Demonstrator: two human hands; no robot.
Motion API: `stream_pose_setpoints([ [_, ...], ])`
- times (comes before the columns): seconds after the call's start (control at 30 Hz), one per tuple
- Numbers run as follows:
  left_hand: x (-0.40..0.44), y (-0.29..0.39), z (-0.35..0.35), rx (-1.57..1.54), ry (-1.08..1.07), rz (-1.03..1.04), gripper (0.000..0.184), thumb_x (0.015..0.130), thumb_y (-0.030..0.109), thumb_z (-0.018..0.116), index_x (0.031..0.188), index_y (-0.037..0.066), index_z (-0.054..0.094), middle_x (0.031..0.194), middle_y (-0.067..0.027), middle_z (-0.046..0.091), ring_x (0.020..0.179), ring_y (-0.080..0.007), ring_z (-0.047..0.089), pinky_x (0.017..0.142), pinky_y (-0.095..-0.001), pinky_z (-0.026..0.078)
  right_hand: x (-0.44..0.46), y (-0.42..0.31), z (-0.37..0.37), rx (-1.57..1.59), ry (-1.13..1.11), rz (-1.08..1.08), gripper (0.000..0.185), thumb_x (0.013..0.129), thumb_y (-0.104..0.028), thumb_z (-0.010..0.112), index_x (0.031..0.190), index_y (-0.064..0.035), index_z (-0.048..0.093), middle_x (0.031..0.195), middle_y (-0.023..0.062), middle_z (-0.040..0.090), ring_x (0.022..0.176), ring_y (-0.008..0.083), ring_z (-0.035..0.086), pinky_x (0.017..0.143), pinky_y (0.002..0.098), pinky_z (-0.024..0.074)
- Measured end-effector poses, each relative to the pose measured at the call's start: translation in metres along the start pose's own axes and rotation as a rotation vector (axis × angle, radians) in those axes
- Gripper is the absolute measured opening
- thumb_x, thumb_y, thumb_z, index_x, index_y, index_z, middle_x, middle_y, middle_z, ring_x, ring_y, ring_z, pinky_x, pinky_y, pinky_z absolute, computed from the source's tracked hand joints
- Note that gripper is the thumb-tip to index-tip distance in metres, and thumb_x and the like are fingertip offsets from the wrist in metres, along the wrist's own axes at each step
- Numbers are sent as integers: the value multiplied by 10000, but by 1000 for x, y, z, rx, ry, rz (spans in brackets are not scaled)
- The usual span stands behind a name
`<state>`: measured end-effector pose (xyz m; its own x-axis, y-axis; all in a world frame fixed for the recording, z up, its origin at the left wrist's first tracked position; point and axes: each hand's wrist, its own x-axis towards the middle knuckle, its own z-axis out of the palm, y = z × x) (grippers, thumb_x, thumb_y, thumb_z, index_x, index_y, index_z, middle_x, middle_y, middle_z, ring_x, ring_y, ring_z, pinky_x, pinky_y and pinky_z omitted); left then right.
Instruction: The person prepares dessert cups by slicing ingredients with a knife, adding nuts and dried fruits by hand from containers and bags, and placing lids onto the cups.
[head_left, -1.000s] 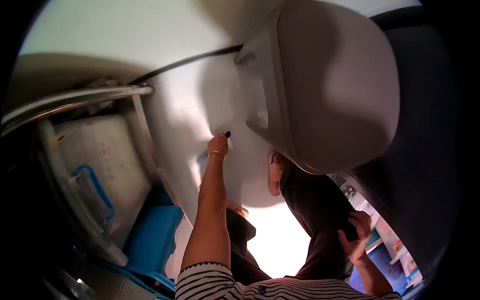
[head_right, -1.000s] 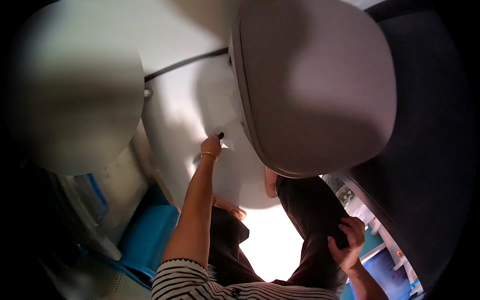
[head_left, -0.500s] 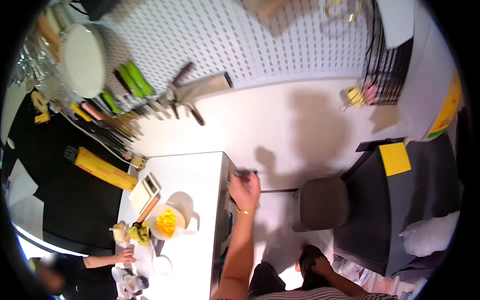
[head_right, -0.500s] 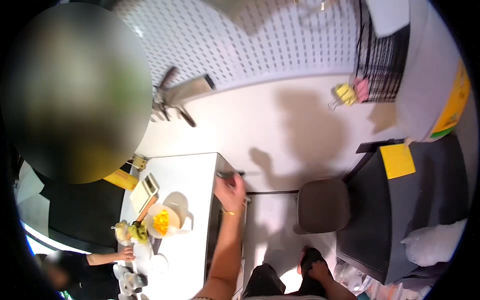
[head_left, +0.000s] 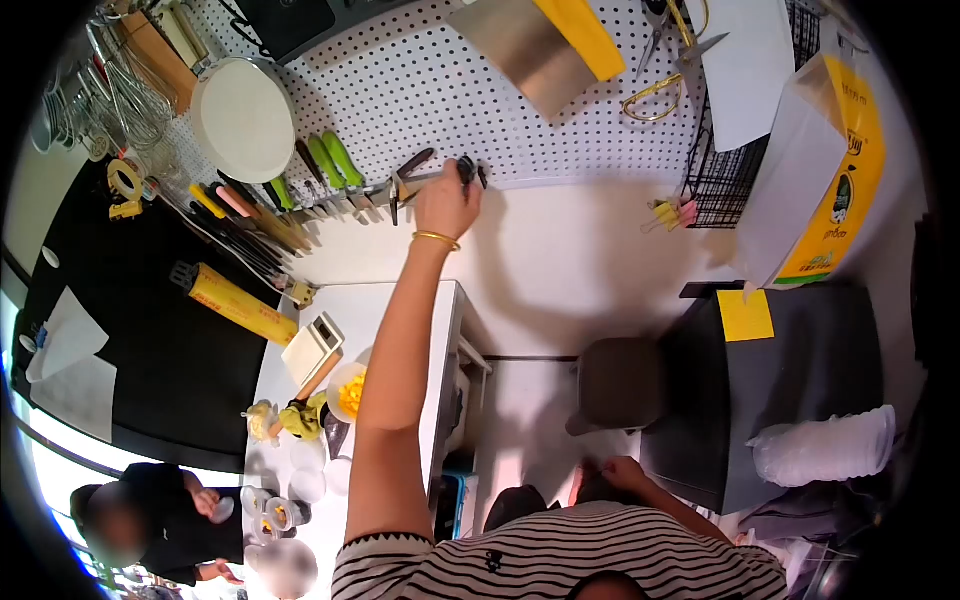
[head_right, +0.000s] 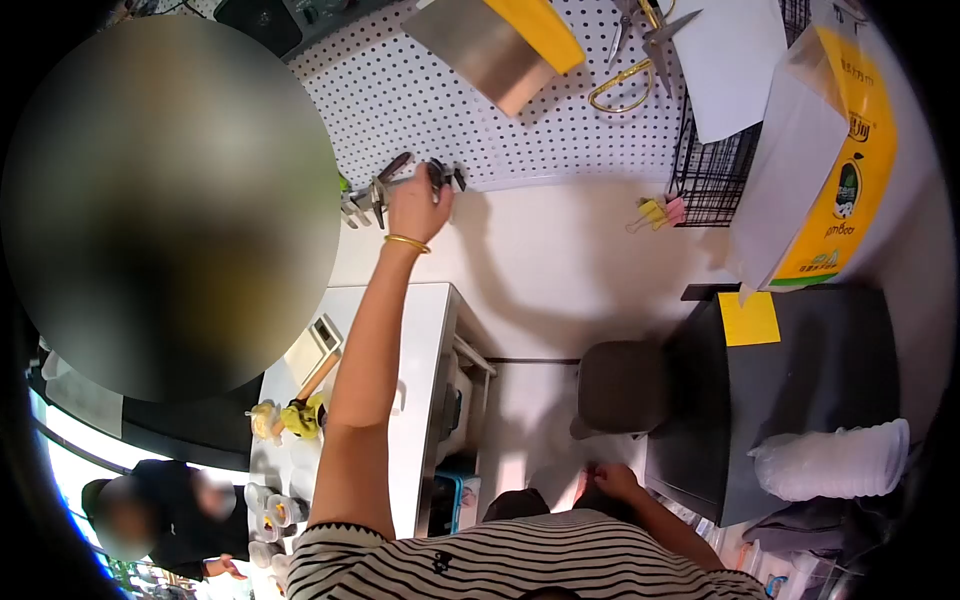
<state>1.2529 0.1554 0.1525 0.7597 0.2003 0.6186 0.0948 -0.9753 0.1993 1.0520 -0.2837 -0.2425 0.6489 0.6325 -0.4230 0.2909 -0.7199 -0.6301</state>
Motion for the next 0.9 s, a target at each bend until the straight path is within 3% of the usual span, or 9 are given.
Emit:
stream_pose_setpoints([
  [0.07, 10, -16, -4, 35, 54, 26, 331, 787, 244, 572, 964, -17, 475, 680, -227, 609, 627, -396, 603, 573, -476, 495, 9, -8, -6, 42, 102, 5, 219, 756, -219, 579, 877, -55, 659, 769, 150, 649, 738, 335, 627, 677, 402, 500],
  [0.2, 16, -38, -20, 2, 120, 3, 301, 779, 220, 595, 940, -12, 490, 667, -217, 605, 612, -390, 599, 551, -469, 479, 14, -15, -5, 107, 172, 86, 235, 714, -257, 583, 813, -55, 651, 789, 162, 636, 756, 338, 615, 664, 427, 483],
  [0.27, 10, -33, -25, -159, 116, 51, 268, 768, 205, 606, 915, 3, 509, 654, -204, 602, 599, -383, 594, 553, -460, 474, 6, -31, -18, 112, 46, 132, 241, 721, -260, 582, 825, -57, 661, 776, 147, 638, 760, 319, 621, 677, 411, 487],
  [0.37, 3, -13, -12, -93, -15, 92, 228, 762, 178, 604, 901, 16, 525, 657, -192, 603, 606, -370, 596, 561, -455, 477, -5, -29, -15, 166, -7, 41, 265, 729, -276, 576, 871, -74, 671, 785, 137, 644, 764, 306, 626, 698, 399, 489],
  [0.53, 1, -16, 19, 78, 91, 95, 266, 754, 197, 617, 904, 43, 461, 773, -188, 609, 631, -375, 599, 561, -462, 485, -6, -26, -20, 154, -84, 28, 289, 738, -285, 571, 925, -87, 667, 818, 134, 652, 788, 306, 627, 716, 399, 489],
  [0.7, 2, -40, 21, 141, 160, 76, 309, 742, 228, 645, 936, 40, 495, 717, -189, 616, 574, -357, 602, 507, -452, 486, 3, -16, -23, 43, -38, 50, 286, 740, -272, 606, 930, -65, 659, 812, 125, 661, 783, 261, 643, 720, 364, 501],
  [0.83, 6, -55, 18, 100, 374, -55, 299, 736, 242, 659, 933, 41, 557, 698, -192, 622, 618, -370, 614, 568, -445, 502, 7, -5, -27, 135, -10, 71, 268, 740, -256, 614, 927, -68, 655, 813, 112, 664, 763, 251, 645, 699, 356, 502],
  [0.9, 12, -60, 8, 142, 364, -280, 287, 745, 239, 651, 921, 33, 554, 667, -177, 615, 615, -363, 613, 564, -441, 496, 5, 1, -26, 115, 7, 68, 261, 742, -251, 614, 925, -69, 654, 812, 111, 664, 755, 248, 645, 691, 355, 502],
])
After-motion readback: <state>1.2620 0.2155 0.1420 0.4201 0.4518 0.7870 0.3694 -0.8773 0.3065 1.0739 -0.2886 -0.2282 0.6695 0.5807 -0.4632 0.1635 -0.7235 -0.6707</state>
